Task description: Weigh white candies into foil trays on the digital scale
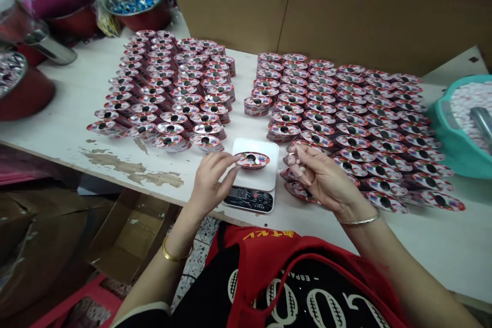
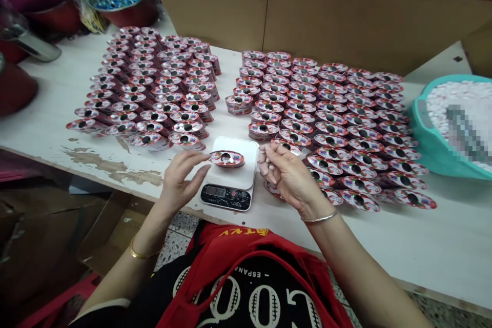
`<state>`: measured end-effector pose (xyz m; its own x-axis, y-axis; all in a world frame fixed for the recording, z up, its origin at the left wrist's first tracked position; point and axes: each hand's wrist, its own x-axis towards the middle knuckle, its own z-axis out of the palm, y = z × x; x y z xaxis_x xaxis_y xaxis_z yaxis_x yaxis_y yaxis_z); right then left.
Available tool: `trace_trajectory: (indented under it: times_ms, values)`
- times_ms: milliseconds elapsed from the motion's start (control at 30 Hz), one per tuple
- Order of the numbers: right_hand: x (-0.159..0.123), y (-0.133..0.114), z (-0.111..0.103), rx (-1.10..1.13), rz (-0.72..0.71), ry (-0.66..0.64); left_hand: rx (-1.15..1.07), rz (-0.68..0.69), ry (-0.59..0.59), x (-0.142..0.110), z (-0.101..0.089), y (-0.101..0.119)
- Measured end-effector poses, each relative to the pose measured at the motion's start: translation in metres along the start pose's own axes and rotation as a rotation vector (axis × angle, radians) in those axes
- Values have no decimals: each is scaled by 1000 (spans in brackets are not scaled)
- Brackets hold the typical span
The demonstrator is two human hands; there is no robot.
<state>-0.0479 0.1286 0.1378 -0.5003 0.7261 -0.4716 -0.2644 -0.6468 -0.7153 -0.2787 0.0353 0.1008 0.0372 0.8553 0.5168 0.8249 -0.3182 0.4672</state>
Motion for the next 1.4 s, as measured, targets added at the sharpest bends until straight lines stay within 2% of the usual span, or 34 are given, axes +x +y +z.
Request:
trace_trajectory:
  times_ms: [133, 233, 400, 600, 700, 800, 933, 1000, 1100, 1200, 1400]
  values:
    - [0, 5, 3, -8, 2, -45, 212, 210, -154, 13, 12, 8]
    - [-1, 5, 5, -45, 2, -82, 262, 265, -221, 14, 16, 5]
    - [3, 7, 13, -312, -62, -101, 174, 170, -202, 6, 8, -10]
    - [26, 11, 37, -915, -316, -215, 84, -42, -34, -6, -5, -19]
    - [33, 9, 43, -1065, -364, -149, 73, -86, -8, -12, -10, -21]
    - [30, 2, 39, -883, -390, -46, 53, -102, 8, -16, -15, -23]
    - [12, -13, 19, -438, -137, -48, 26, -151, 52, -19, -20, -26]
    - [1, -19, 6, -297, -57, -29, 16, -159, 51, -19, -21, -28]
    - [-12, -21, -11, -235, -29, 51, 1, -137, 32, -16, -21, -27]
    - [-20, -17, -23, -203, -58, 107, -2, -112, 3, -10, -20, -25]
    - [-24, -7, -29, -140, -52, 125, -18, -17, -127, 6, -9, -20]
